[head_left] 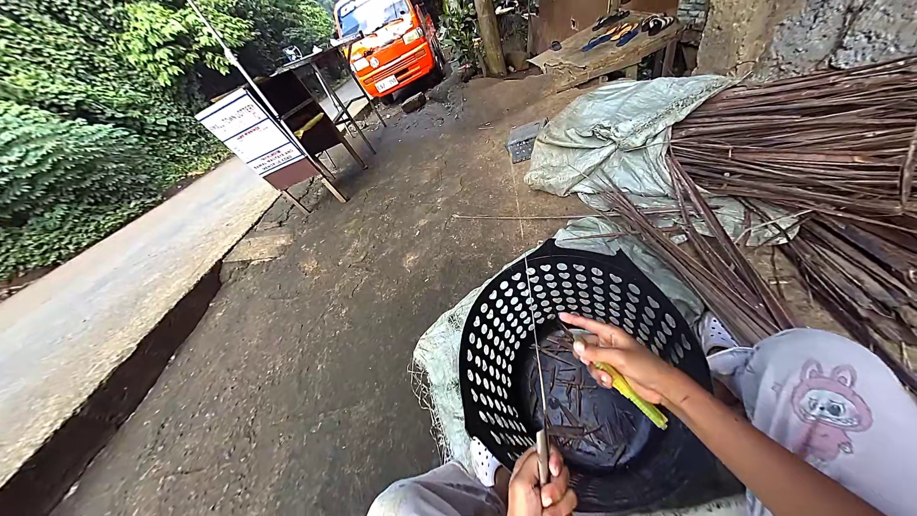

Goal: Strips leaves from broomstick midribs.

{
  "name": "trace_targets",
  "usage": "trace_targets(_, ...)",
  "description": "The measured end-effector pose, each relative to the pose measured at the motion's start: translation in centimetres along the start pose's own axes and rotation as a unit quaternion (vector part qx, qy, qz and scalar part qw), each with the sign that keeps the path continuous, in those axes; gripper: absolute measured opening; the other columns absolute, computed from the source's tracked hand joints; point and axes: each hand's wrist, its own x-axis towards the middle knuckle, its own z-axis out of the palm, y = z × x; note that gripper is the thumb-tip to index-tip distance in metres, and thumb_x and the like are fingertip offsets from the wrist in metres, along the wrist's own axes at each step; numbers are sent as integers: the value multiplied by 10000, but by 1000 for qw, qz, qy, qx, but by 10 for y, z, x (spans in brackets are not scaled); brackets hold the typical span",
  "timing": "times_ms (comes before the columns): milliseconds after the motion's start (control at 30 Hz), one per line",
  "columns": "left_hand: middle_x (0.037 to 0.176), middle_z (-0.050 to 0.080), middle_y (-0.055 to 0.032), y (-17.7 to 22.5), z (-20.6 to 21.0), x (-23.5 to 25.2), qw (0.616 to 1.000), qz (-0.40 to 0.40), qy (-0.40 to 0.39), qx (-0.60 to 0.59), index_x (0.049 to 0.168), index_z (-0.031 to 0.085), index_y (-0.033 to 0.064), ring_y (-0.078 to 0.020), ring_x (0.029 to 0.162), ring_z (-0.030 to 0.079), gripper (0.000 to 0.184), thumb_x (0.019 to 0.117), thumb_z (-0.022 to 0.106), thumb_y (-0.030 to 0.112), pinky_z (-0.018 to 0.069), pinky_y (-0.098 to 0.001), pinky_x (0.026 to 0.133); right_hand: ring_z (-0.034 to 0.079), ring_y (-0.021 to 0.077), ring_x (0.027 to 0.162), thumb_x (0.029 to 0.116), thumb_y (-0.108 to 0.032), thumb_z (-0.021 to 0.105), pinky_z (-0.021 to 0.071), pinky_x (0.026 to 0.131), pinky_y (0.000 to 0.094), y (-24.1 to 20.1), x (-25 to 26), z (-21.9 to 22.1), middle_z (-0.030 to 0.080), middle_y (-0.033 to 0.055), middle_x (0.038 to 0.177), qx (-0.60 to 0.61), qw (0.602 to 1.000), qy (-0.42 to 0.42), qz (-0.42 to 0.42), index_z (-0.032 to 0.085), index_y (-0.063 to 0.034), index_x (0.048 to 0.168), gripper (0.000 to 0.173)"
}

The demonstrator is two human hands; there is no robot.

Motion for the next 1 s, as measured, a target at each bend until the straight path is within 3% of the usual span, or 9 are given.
trace_targets(133, 546, 428, 129, -6, 24, 2, 956, 47, 88, 276, 919, 467, 81, 74, 434, 416, 326, 1068, 188, 3, 371, -86, 445, 447, -21, 543, 988, 34, 461, 402, 518, 143, 3, -13, 19, 533, -53, 792, -19, 995, -91, 39, 476, 48, 1360, 373)
trace_targets(200, 637, 475, 104, -2, 26, 1, 933, 43, 72, 350, 1032, 485, 13, 58, 512, 477, 215, 1061, 274, -17, 438, -105, 528, 445, -12, 526, 1005, 56, 433, 407, 507, 146, -4, -11, 23, 520, -48, 770, 9, 998, -34, 46, 518, 36, 1266, 276)
trace_targets(300, 647, 499, 113, 6, 20, -3, 923, 65, 65, 373, 1002, 526, -2, 81, 509, 477, 198, 1040, 338, -50, 438, -89, 521, 445, -1, 512, 1029, 52, 389, 415, 495, 142, -13, -4, 13, 490, -57, 747, 52, 998, 34, 12, 482, 16, 1323, 311)
trace_targets(367, 600, 459, 131, 11, 20, -3, 929, 102, 95, 342, 933, 519, 33, 97, 461, 403, 237, 1038, 325, -54, 365, -72, 465, 463, -21, 515, 951, 9, 436, 417, 496, 137, -5, -8, 3, 498, -101, 728, 55, 997, -39, -30, 274, 18, 1534, 605)
trace_targets(433, 567, 429, 142, 16, 25, -3, 944, 116, 118, 286, 897, 484, 72, 104, 435, 357, 282, 1054, 280, -44, 319, -65, 437, 458, -69, 520, 844, -130, 583, 390, 483, 111, 8, -10, 0, 528, -145, 745, 19, 983, -177, -47, 28, 15, 1585, 937)
trace_targets(467, 551, 425, 149, 17, 26, -3, 950, 122, 119, 260, 885, 477, 87, 108, 427, 357, 303, 1054, 262, -43, 315, -61, 430, 440, -85, 517, 830, -184, 636, 366, 476, 106, 15, -10, 1, 545, -149, 745, -3, 969, -241, -48, -10, 38, 1574, 1010)
trace_targets(567, 523, 428, 168, 15, 26, -5, 962, 135, 97, 217, 859, 503, 115, 117, 418, 367, 354, 1022, 240, -57, 311, -56, 423, 412, -91, 501, 846, -137, 625, 341, 468, 102, 28, -4, 9, 545, -130, 728, -53, 944, -326, -13, 117, 39, 1526, 866)
trace_targets(867, 496, 411, 182, 14, 24, 1, 982, 115, 42, 145, 822, 499, 150, 125, 399, 367, 402, 1025, 202, -29, 295, -49, 403, 528, -104, 592, 771, 25, 676, 405, 531, 86, 26, -1, 23, 683, -115, 844, -33, 978, -170, -115, 209, 89, 1473, 845)
trace_targets(1000, 492, 400, 178, 16, 24, 2, 981, 113, 55, 146, 828, 500, 136, 121, 394, 359, 392, 1029, 207, -30, 291, -52, 400, 591, -84, 674, 776, 55, 674, 454, 594, 92, 22, 0, 26, 690, -77, 897, -49, 980, -136, -136, 48, 154, 1527, 983)
